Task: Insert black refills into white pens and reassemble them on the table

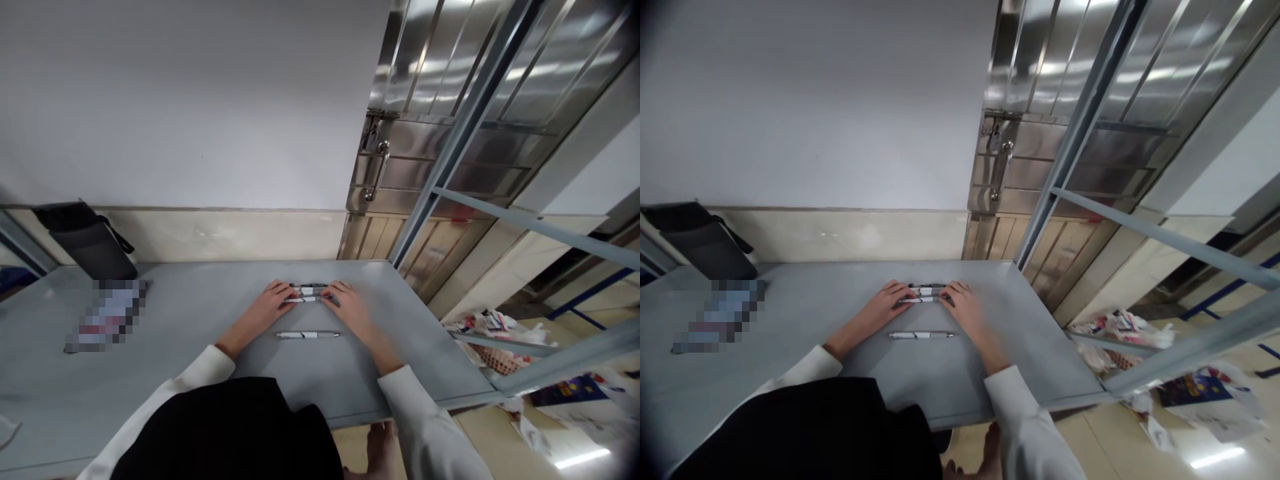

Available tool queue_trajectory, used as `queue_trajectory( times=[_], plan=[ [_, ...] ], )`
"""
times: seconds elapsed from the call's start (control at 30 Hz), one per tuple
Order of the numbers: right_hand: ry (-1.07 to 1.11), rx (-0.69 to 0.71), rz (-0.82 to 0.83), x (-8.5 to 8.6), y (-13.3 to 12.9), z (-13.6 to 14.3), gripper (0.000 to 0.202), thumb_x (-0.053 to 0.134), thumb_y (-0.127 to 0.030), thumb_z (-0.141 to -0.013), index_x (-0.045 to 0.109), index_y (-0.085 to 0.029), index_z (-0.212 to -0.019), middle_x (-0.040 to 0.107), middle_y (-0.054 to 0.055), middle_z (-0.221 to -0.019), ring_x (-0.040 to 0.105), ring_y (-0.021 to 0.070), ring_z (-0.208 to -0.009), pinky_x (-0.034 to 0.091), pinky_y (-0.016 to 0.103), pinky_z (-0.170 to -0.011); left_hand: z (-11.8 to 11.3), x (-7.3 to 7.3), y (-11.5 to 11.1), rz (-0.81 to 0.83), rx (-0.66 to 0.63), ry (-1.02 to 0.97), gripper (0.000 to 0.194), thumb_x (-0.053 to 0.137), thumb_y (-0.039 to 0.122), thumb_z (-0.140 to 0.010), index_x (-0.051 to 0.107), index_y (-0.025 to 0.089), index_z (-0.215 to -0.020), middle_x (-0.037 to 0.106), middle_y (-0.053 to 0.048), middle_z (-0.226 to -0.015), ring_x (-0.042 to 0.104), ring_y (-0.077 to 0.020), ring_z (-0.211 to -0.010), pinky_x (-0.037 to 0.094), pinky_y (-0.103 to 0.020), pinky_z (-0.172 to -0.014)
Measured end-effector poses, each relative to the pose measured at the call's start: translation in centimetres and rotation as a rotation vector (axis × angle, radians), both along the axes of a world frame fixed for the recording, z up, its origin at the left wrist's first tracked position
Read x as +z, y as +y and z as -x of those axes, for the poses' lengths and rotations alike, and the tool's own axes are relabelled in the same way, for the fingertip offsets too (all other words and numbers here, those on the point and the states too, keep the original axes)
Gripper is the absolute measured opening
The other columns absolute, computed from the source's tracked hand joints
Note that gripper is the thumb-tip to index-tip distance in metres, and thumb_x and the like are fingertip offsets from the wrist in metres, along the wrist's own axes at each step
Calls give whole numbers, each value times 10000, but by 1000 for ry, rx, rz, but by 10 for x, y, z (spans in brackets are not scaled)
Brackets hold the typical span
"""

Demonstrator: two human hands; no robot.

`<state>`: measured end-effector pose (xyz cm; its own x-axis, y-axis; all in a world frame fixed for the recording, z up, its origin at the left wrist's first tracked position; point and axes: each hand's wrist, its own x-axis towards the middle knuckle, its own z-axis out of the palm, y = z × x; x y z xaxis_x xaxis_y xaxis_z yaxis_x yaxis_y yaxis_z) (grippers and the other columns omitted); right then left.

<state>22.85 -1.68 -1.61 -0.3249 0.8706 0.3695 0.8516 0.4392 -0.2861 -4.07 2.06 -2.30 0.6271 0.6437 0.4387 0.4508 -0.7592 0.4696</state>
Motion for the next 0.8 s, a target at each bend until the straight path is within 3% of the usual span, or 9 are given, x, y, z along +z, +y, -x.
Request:
queue_trajectory(
  times=[0.3, 0.5, 0.63, 0.8],
  plan=[
    [-11, -2, -92, -5, 0, 1, 111, 568, -261, -1059, 676, -241, -1075, 725, 65, -1116, 652, 280, -1093, 505, 457, -973, -2, 5, -9, -158, 52, 218, 169, 561, 323, -1076, 654, 205, -1155, 711, -73, -1123, 584, -265, -1103, 467, -427, -1031],
    [71, -7, -120, 2, -9, 4, 172, 480, -256, -1099, 641, -236, -1157, 729, 61, -1147, 645, 257, -1106, 496, 423, -973, -10, 13, -18, -216, 129, 199, 266, 433, 307, -1122, 634, 196, -1255, 696, -91, -1197, 596, -266, -1135, 465, -440, -1034],
    [-19, -14, -153, 5, -10, 10, 258, 411, -228, -1114, 666, -222, -1075, 732, 64, -1044, 644, 253, -998, 498, 417, -887, -11, 16, -19, -168, 131, 154, 308, 357, 280, -1136, 647, 200, -1205, 718, -83, -1142, 624, -262, -1091, 469, -442, -1014],
    [-30, -21, -197, 3, -6, 15, 308, 399, -192, -1108, 661, -218, -948, 708, 56, -912, 646, 245, -886, 496, 408, -804, -11, 18, -21, 60, 129, -19, 359, 298, 317, -1135, 632, 218, -1047, 733, -70, -1023, 653, -239, -968, 494, -378, -922]
  ],
)
